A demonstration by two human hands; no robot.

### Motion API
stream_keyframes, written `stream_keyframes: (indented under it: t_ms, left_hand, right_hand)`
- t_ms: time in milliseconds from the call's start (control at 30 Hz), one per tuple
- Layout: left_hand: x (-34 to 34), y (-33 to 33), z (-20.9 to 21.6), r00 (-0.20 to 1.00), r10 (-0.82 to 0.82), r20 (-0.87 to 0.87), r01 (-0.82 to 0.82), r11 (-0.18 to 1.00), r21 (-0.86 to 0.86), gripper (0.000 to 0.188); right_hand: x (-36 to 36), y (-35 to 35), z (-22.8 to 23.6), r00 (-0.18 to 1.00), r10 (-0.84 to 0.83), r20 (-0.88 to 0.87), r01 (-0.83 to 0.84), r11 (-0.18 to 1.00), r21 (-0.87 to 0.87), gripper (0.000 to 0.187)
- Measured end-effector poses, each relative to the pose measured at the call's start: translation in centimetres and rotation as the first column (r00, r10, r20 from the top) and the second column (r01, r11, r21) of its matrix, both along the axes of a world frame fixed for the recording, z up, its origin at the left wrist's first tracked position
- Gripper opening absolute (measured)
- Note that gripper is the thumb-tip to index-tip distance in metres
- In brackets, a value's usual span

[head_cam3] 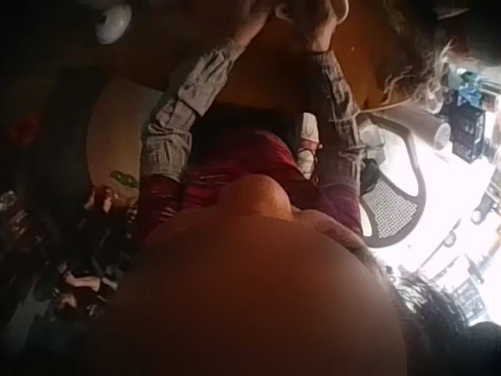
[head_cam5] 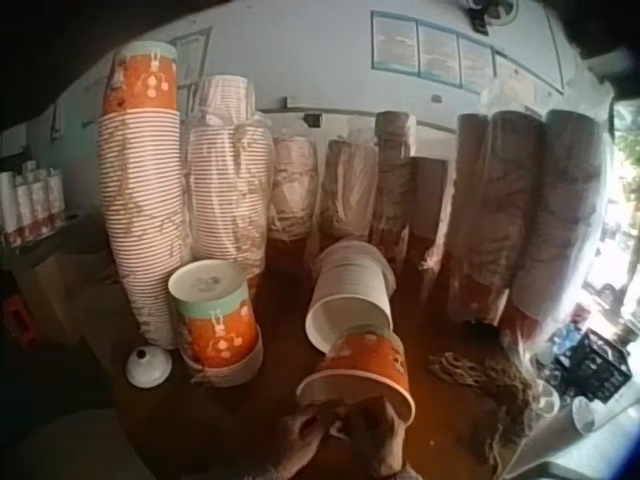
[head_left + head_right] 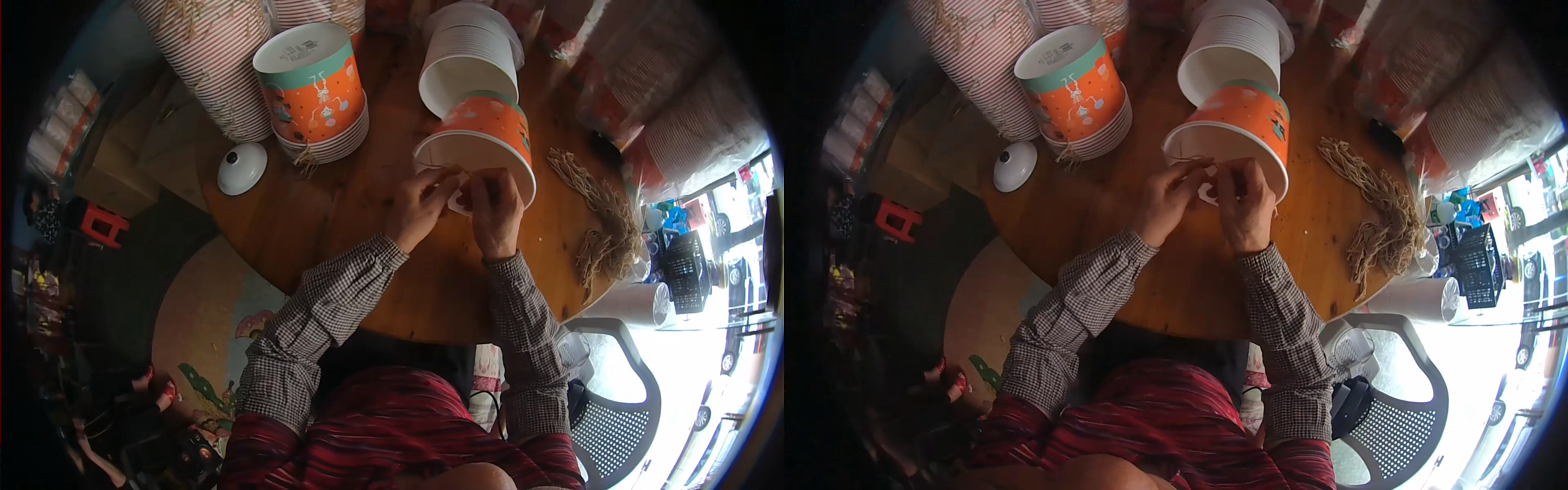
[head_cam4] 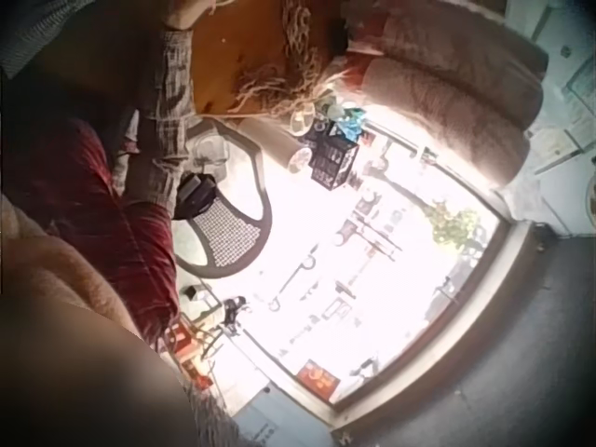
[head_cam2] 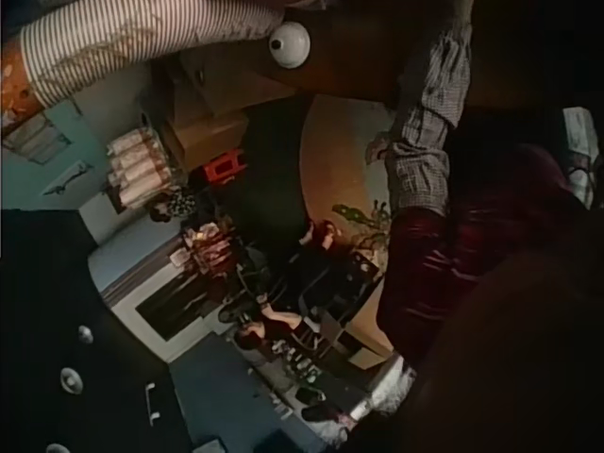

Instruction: Manually threading and knotting string handles onto paper buckets.

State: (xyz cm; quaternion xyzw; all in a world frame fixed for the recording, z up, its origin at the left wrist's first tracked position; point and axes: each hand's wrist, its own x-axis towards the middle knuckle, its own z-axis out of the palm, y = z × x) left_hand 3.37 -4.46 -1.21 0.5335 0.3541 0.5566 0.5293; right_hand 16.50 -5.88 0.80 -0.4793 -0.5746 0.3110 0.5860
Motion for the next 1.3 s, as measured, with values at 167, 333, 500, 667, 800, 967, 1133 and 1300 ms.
stream_keyframes:
  t_ms: [167, 333, 500, 667, 800, 967, 1133, 1300]
  left_hand:
    - [0.0, 0.4, -0.8, 0.936, -0.106, 0.337, 0.202, 0.943, -0.264, 0.022]
    - [1.2, 1.0, -0.3, 0.897, -0.058, 0.439, 0.206, 0.932, -0.298, 0.022]
    - [1.5, 2.9, 0.1, 0.909, -0.130, 0.396, 0.263, 0.917, -0.302, 0.018]
    - [1.0, 4.8, 0.1, 0.944, -0.056, 0.324, 0.141, 0.959, -0.244, 0.015]
    - [0.1, 4.8, -0.1, 0.967, -0.063, 0.246, 0.127, 0.959, -0.252, 0.014]
    - [-0.1, 5.1, -1.3, 0.995, -0.041, 0.090, 0.052, 0.992, -0.114, 0.011]
    - [-0.1, 5.2, -1.4, 0.988, 0.076, -0.137, -0.060, 0.991, 0.118, 0.011]
    - [-0.1, 5.0, -1.0, 0.909, 0.227, -0.348, -0.070, 0.909, 0.410, 0.012]
  right_hand:
    - [-0.3, 0.0, -0.4, 0.999, 0.012, 0.053, -0.014, 1.000, 0.024, 0.007]
    - [-0.1, 0.2, -1.2, 0.997, -0.010, 0.072, 0.011, 1.000, -0.013, 0.007]
    - [0.7, 1.4, -1.9, 1.000, 0.002, 0.002, -0.002, 0.999, -0.040, 0.006]
    - [0.5, 3.4, -1.9, 0.997, 0.035, 0.067, -0.031, 0.998, -0.062, 0.006]
    - [0.3, 3.6, -2.6, 0.990, 0.070, 0.118, -0.058, 0.994, -0.098, 0.005]
    - [0.3, 3.5, -2.1, 0.978, 0.163, 0.131, -0.143, 0.978, -0.149, 0.004]
    - [1.4, 3.6, -1.1, 0.940, 0.209, 0.270, -0.168, 0.972, -0.166, 0.006]
    - [2.6, 4.1, -0.9, 0.971, 0.105, 0.215, -0.087, 0.992, -0.090, 0.011]
